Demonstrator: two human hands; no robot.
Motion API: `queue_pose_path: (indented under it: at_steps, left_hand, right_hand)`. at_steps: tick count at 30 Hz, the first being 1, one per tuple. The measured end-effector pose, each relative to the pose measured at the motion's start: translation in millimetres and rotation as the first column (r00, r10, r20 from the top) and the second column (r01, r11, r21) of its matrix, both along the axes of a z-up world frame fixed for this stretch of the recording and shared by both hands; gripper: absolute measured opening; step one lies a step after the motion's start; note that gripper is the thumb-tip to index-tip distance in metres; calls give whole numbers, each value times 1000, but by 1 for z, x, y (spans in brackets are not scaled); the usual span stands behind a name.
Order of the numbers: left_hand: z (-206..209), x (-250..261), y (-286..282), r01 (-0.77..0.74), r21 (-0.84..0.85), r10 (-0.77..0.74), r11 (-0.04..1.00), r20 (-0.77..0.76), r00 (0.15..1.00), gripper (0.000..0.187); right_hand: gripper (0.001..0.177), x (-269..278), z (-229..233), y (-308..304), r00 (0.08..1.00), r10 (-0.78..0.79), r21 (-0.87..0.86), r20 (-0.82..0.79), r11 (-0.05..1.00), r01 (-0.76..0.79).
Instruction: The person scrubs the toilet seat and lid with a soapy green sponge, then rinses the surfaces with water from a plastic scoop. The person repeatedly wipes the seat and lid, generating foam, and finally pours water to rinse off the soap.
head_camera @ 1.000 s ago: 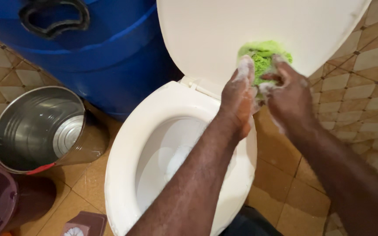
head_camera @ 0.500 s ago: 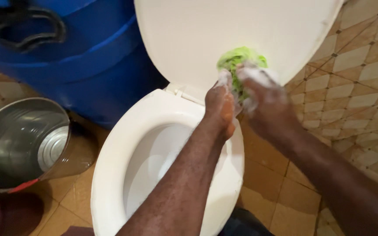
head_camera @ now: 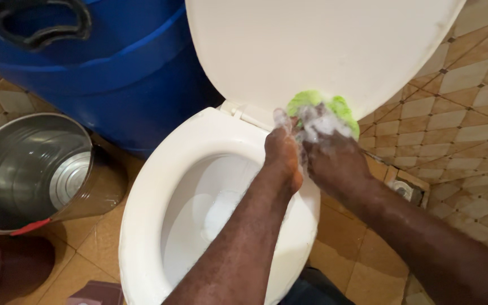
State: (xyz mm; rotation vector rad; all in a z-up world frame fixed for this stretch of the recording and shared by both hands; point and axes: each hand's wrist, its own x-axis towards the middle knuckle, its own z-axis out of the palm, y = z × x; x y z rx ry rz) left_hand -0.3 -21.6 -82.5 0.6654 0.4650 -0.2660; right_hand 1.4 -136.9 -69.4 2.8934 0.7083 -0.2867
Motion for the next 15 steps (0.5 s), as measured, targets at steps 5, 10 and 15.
queue_pose_path:
  at_steps: [5, 10, 15]
  left_hand:
    - [-8, 0, 10, 35, 141, -25, 989, -69, 997, 82]
    - [-18, -5, 12, -2, 108, 6, 994, -38, 999, 87]
    - [-21, -10, 9, 1, 100, 0, 995, -7, 1000, 88]
  right_hand:
    - [61, 24, 17, -21, 863, 105, -51, 495, 994, -92]
    - [46, 44, 70, -32, 882, -87, 48, 463, 996, 73]
    - [53, 10, 34, -9, 981, -156, 27, 113, 988, 153]
